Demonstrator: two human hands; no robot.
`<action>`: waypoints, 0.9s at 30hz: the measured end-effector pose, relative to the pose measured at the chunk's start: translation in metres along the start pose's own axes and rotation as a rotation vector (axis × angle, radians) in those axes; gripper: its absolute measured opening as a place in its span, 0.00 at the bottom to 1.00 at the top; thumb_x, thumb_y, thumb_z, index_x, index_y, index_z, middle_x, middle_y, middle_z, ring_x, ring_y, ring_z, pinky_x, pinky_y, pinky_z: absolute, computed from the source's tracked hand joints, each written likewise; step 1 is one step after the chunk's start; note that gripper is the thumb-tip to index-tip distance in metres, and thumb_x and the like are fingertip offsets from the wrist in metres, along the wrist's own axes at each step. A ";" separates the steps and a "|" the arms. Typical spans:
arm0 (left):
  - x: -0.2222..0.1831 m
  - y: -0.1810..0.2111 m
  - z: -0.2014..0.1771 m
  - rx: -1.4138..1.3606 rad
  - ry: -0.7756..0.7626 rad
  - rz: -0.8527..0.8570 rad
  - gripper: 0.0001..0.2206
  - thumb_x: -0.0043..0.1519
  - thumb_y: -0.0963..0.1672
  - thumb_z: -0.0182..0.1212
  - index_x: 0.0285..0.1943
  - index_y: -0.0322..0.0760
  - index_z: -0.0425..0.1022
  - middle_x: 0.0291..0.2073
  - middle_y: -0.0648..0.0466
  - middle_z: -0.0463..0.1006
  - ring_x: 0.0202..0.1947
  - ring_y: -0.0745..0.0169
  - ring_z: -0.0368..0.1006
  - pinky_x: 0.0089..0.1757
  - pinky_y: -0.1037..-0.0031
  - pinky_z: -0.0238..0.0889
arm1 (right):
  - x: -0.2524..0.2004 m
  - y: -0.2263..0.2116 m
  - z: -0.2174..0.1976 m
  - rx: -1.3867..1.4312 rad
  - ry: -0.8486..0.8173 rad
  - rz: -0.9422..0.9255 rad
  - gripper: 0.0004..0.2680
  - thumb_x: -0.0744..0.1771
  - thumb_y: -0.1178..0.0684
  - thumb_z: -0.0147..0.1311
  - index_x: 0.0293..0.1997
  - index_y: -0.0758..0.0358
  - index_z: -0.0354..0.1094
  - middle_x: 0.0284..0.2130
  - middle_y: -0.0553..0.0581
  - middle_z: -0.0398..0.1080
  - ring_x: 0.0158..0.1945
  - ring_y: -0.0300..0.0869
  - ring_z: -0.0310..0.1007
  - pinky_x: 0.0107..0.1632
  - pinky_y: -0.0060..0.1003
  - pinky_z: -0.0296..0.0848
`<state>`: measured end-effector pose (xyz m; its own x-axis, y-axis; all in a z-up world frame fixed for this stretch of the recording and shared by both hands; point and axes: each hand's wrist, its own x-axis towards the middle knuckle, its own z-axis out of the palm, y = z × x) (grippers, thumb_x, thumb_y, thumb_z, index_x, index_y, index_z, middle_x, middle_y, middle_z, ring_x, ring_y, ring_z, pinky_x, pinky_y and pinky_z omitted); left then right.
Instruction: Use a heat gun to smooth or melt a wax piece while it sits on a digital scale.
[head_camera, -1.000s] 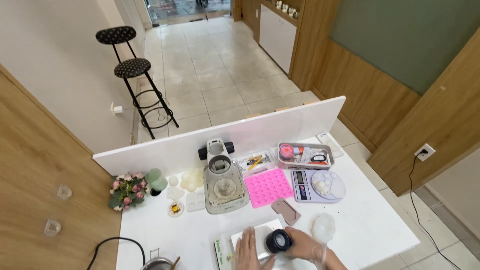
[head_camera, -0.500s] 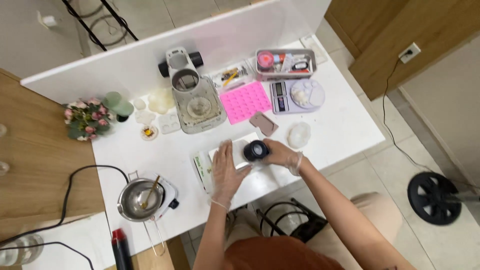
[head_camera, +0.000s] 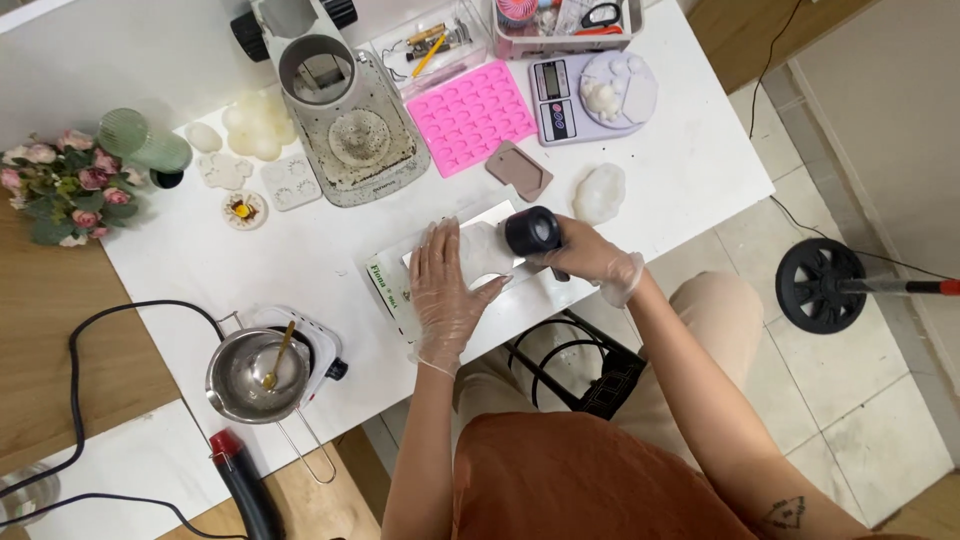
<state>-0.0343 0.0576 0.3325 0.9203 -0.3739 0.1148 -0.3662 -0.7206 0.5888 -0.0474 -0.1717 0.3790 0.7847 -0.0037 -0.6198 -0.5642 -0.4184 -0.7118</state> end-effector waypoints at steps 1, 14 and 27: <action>0.000 0.000 -0.001 -0.003 0.016 0.008 0.51 0.46 0.58 0.76 0.75 0.35 0.54 0.71 0.49 0.61 0.73 0.52 0.51 0.69 0.57 0.39 | -0.006 -0.003 0.000 0.029 0.034 0.059 0.22 0.60 0.54 0.64 0.61 0.62 0.67 0.45 0.62 0.79 0.46 0.49 0.77 0.46 0.45 0.75; -0.003 -0.004 0.006 0.020 0.029 0.049 0.49 0.52 0.58 0.72 0.78 0.35 0.52 0.73 0.49 0.59 0.75 0.51 0.49 0.70 0.56 0.38 | -0.026 0.006 0.027 -0.062 0.272 -0.272 0.17 0.62 0.56 0.62 0.56 0.67 0.69 0.44 0.60 0.78 0.48 0.42 0.78 0.53 0.37 0.75; 0.002 0.002 0.006 0.057 0.036 0.001 0.50 0.45 0.58 0.75 0.75 0.38 0.56 0.70 0.51 0.63 0.73 0.54 0.52 0.69 0.58 0.40 | -0.030 0.012 0.016 -0.008 0.259 -0.212 0.17 0.61 0.56 0.61 0.54 0.66 0.71 0.43 0.59 0.79 0.47 0.41 0.78 0.53 0.37 0.74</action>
<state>-0.0334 0.0522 0.3292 0.9240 -0.3540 0.1447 -0.3733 -0.7529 0.5421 -0.0821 -0.1619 0.3833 0.9243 -0.1457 -0.3527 -0.3798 -0.4415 -0.8129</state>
